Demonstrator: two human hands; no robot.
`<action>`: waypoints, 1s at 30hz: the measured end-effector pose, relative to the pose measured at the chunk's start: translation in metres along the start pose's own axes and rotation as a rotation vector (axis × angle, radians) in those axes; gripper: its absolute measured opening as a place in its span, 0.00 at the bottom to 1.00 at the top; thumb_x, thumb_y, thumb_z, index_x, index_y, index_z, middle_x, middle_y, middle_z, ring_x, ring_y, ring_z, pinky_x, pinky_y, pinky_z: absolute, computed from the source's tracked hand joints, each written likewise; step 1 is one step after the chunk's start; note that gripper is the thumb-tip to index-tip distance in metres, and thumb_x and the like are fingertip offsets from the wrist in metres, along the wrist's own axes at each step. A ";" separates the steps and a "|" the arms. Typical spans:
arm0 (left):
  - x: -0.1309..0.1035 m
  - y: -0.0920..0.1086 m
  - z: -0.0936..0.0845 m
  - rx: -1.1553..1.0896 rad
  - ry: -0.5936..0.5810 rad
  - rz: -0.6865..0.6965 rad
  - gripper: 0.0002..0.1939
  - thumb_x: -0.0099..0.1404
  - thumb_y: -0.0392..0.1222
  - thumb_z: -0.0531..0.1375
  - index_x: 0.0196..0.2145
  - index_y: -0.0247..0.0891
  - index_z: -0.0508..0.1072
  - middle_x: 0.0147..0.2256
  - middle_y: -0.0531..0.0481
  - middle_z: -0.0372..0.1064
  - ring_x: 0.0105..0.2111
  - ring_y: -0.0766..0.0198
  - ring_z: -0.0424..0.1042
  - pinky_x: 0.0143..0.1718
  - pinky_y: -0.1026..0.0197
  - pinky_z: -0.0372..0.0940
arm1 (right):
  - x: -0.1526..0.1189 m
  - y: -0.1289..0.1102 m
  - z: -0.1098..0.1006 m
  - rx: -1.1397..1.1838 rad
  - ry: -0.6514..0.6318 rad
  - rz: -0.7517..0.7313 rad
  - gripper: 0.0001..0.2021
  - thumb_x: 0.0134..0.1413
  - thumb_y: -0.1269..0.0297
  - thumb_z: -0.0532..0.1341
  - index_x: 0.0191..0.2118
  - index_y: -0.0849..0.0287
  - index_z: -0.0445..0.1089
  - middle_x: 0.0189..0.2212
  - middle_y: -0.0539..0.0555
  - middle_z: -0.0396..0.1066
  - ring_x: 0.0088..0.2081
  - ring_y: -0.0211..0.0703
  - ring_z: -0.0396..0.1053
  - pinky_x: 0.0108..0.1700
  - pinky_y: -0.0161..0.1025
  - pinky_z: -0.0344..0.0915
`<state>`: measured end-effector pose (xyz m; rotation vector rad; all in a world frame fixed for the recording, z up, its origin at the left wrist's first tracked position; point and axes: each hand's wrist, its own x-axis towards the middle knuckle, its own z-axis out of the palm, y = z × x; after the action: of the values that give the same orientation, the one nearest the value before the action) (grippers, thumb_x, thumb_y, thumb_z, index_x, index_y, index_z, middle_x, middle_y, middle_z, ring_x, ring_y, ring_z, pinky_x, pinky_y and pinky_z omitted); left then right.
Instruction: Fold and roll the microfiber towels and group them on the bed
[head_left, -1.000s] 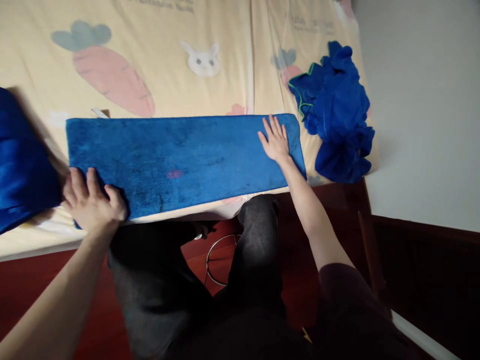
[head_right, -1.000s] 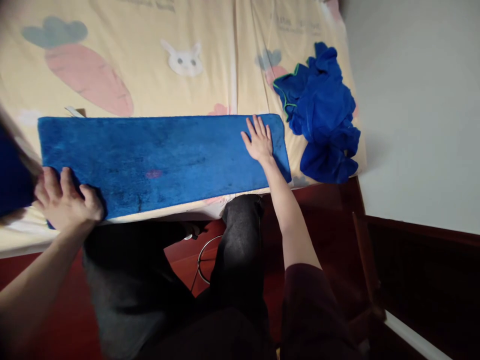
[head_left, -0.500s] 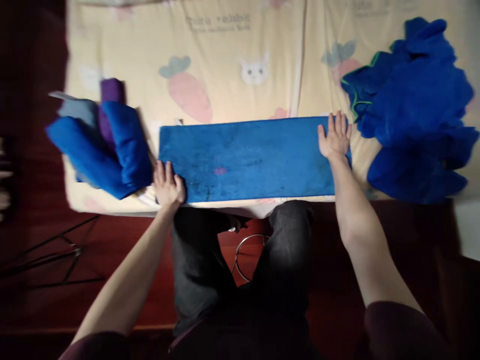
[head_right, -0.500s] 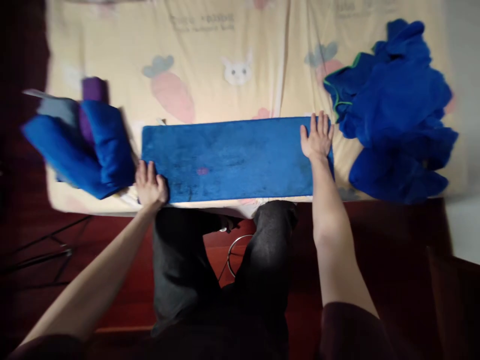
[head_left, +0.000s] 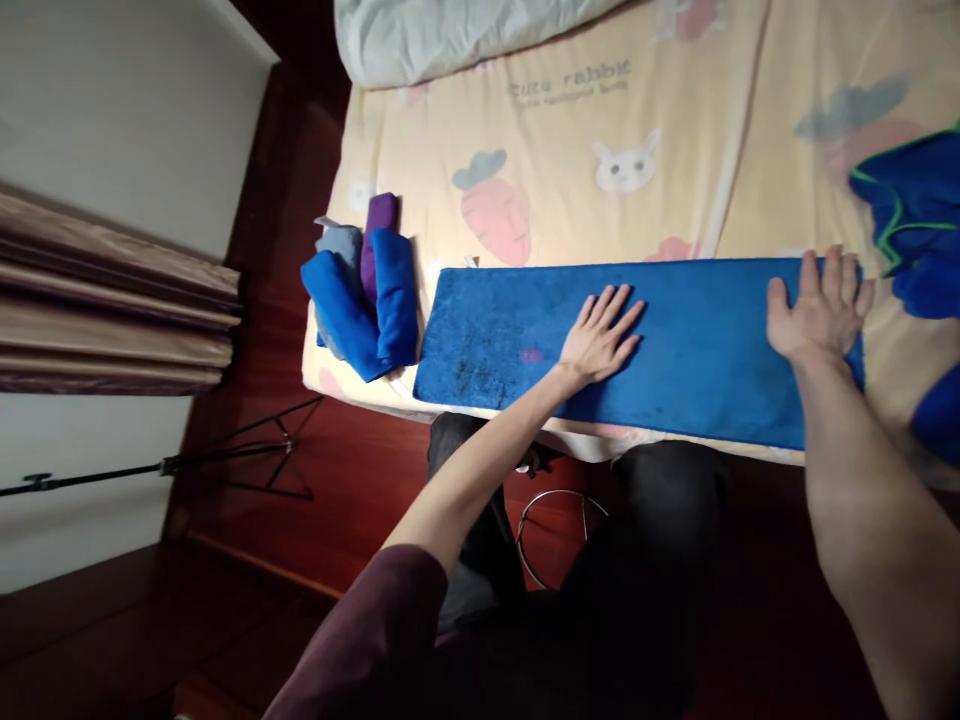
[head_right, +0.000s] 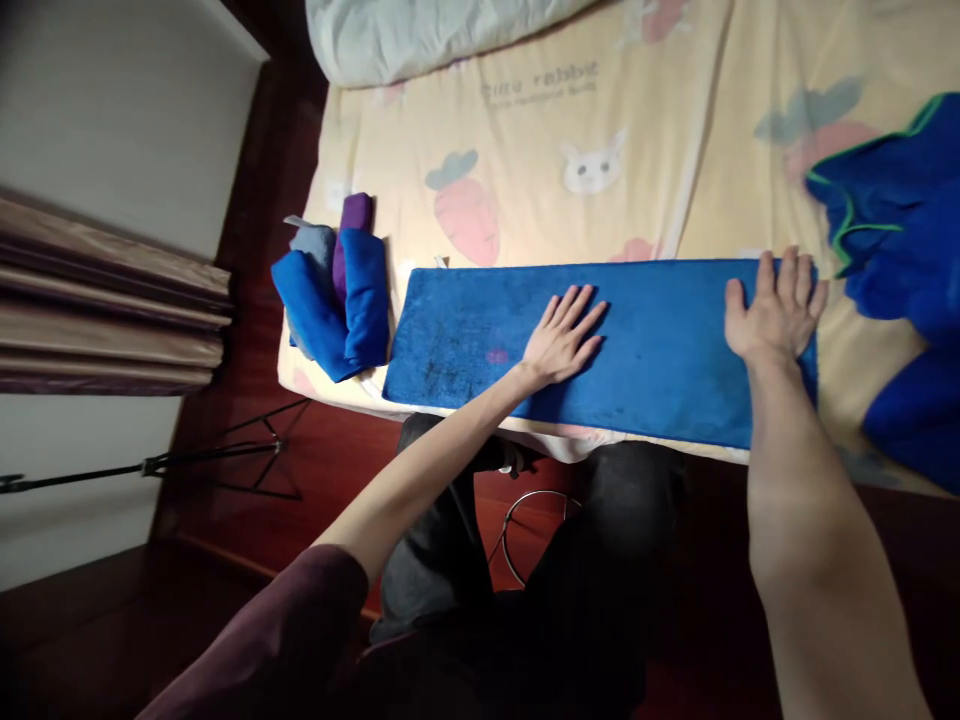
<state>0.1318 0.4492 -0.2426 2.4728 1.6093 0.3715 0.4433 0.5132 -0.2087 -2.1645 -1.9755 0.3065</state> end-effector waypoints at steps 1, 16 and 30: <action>0.007 0.001 0.005 0.002 0.004 0.010 0.34 0.80 0.56 0.42 0.77 0.41 0.56 0.79 0.44 0.40 0.79 0.51 0.36 0.79 0.40 0.36 | 0.000 0.000 0.000 -0.005 0.001 -0.001 0.39 0.77 0.42 0.37 0.79 0.65 0.47 0.80 0.64 0.38 0.81 0.52 0.34 0.80 0.59 0.31; -0.021 -0.131 -0.042 0.024 0.019 -0.295 0.35 0.80 0.58 0.43 0.78 0.45 0.54 0.79 0.47 0.42 0.79 0.51 0.40 0.78 0.38 0.37 | 0.000 0.001 0.002 0.002 -0.003 -0.004 0.39 0.76 0.42 0.37 0.79 0.64 0.46 0.81 0.64 0.37 0.81 0.53 0.33 0.80 0.60 0.31; -0.033 -0.193 -0.084 0.048 -0.061 -0.288 0.32 0.80 0.50 0.44 0.76 0.40 0.57 0.78 0.44 0.45 0.79 0.53 0.42 0.78 0.40 0.41 | 0.000 -0.002 0.000 -0.038 -0.025 0.018 0.35 0.78 0.50 0.38 0.80 0.63 0.45 0.81 0.62 0.36 0.81 0.48 0.31 0.80 0.59 0.31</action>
<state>-0.0747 0.4972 -0.2193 2.2136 1.9326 0.2168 0.4411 0.5131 -0.2080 -2.2127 -1.9921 0.3020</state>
